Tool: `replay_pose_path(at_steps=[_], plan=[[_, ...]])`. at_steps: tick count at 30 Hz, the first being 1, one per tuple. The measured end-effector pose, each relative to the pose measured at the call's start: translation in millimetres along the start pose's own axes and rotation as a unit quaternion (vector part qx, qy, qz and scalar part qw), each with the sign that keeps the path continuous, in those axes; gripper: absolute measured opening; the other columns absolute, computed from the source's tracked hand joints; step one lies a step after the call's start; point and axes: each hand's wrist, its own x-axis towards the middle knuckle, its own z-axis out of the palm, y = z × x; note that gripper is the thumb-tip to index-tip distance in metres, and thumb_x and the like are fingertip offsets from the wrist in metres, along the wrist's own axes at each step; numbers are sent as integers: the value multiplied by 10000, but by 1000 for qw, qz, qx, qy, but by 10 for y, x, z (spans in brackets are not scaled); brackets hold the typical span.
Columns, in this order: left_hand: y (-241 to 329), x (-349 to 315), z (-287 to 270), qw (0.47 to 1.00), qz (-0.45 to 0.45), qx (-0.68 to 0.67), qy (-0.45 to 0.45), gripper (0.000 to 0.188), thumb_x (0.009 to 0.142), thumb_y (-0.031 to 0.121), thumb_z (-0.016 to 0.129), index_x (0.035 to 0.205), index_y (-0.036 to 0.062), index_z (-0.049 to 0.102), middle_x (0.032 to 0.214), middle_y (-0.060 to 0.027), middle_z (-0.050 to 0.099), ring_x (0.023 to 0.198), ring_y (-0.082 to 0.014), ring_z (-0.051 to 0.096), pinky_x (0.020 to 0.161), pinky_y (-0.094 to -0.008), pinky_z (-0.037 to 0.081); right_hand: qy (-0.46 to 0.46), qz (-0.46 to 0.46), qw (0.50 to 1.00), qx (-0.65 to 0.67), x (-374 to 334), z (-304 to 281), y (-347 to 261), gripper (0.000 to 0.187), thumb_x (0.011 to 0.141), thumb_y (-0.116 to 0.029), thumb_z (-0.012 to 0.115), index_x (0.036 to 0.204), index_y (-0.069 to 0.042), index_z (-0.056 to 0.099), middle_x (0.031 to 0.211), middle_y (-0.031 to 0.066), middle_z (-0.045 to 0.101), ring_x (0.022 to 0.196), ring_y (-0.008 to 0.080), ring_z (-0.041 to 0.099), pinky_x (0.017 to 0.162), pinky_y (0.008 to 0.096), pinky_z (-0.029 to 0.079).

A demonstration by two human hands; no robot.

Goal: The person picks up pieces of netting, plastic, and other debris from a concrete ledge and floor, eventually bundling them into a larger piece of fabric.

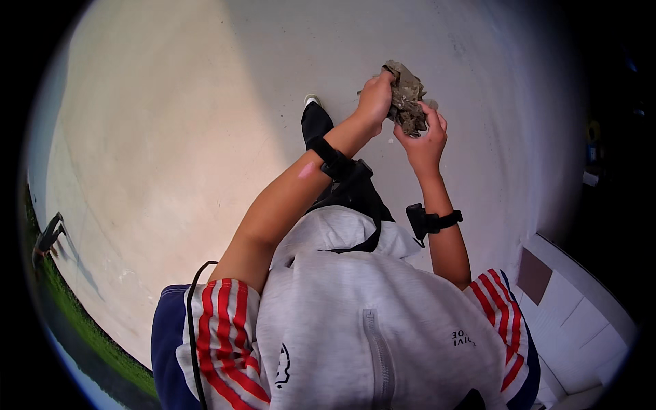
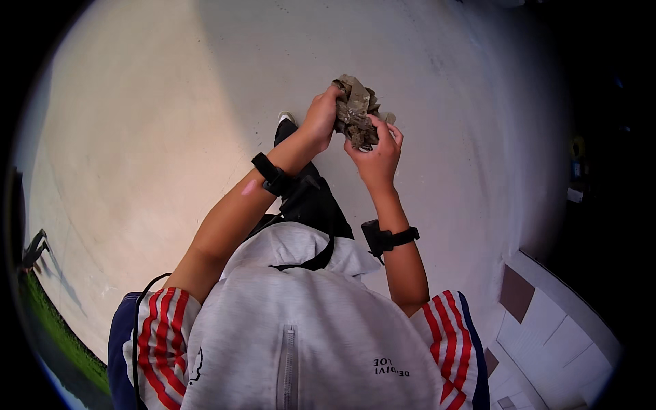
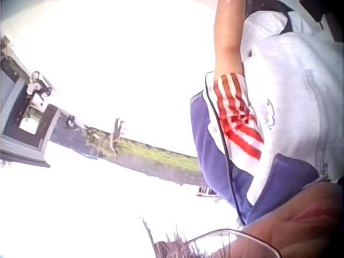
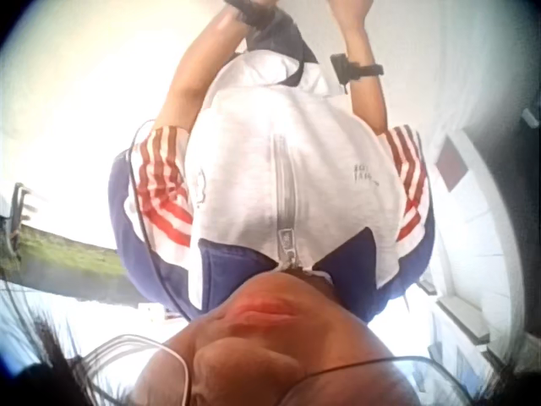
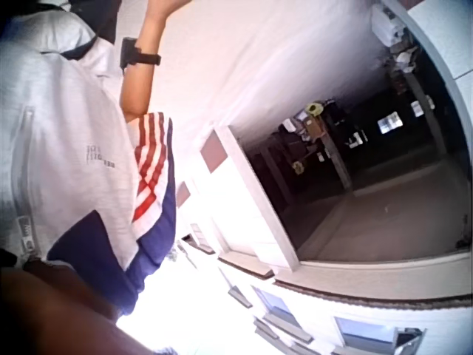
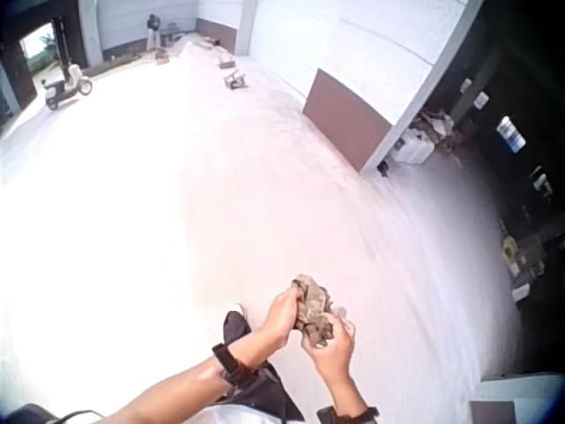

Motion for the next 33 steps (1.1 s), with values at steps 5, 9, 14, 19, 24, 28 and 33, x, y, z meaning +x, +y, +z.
replay_pose_path(at_steps=[5, 9, 14, 19, 24, 28, 33], plan=[[685, -469, -393, 998, -54, 12, 20, 362, 864, 299, 462, 998, -21, 567, 883, -96, 590, 797, -196, 571, 677, -351, 458, -22, 10, 1000, 2, -5, 176, -813, 539, 604, -166, 791, 1101, -92, 598, 1016, 50, 668, 1027, 271, 545, 970, 389, 371], [289, -571, -424, 997, -39, -7, 60, 351, 871, 277, 446, 944, -30, 599, 882, -119, 622, 803, -224, 594, 735, -372, 473, -24, -11, 1000, 12, -310, 130, -661, 523, 606, -176, 791, 1087, -97, 598, 990, 49, 675, 977, 251, 576, 956, 373, 373], [-957, -158, -363, 998, -14, -32, 59, 318, 862, 262, 450, 873, -26, 585, 844, -108, 607, 765, -205, 571, 726, -358, 451, -49, -19, 999, 5, -865, 215, 476, 518, 604, -187, 794, 1077, -103, 599, 994, 49, 679, 966, 243, 592, 961, 369, 372], [-1465, -125, -957, 998, -23, -20, 64, 332, 869, 273, 442, 845, -22, 591, 844, -97, 607, 770, -200, 558, 727, -356, 435, -41, 29, 999, 6, -1355, 812, 576, 529, 597, -181, 799, 1082, -92, 609, 1029, 48, 669, 1020, 263, 559, 954, 378, 391], [-974, -181, -1556, 999, -11, -8, 37, 359, 872, 282, 440, 863, -37, 603, 834, -102, 608, 772, -193, 542, 726, -341, 424, -24, -16, 1000, -12, -1315, 1237, -25, 539, 590, -166, 803, 1090, -96, 615, 1038, 40, 660, 1013, 288, 542, 903, 385, 434], [-615, -181, -1914, 999, 16, -12, 36, 366, 869, 289, 441, 856, -41, 598, 804, -111, 601, 769, -190, 535, 711, -338, 419, 0, -8, 1000, 15, -1189, 1616, -384, 556, 583, -161, 806, 1102, -99, 617, 1007, 47, 659, 997, 297, 540, 893, 393, 440], [-907, -115, -2288, 999, 7, 4, 48, 354, 865, 285, 447, 878, -38, 593, 830, -108, 598, 789, -197, 546, 720, -343, 427, 6, 8, 1000, 7, -1456, 2003, -332, 535, 591, -168, 802, 1090, -99, 623, 1023, 46, 653, 1012, 300, 527, 897, 387, 434]])
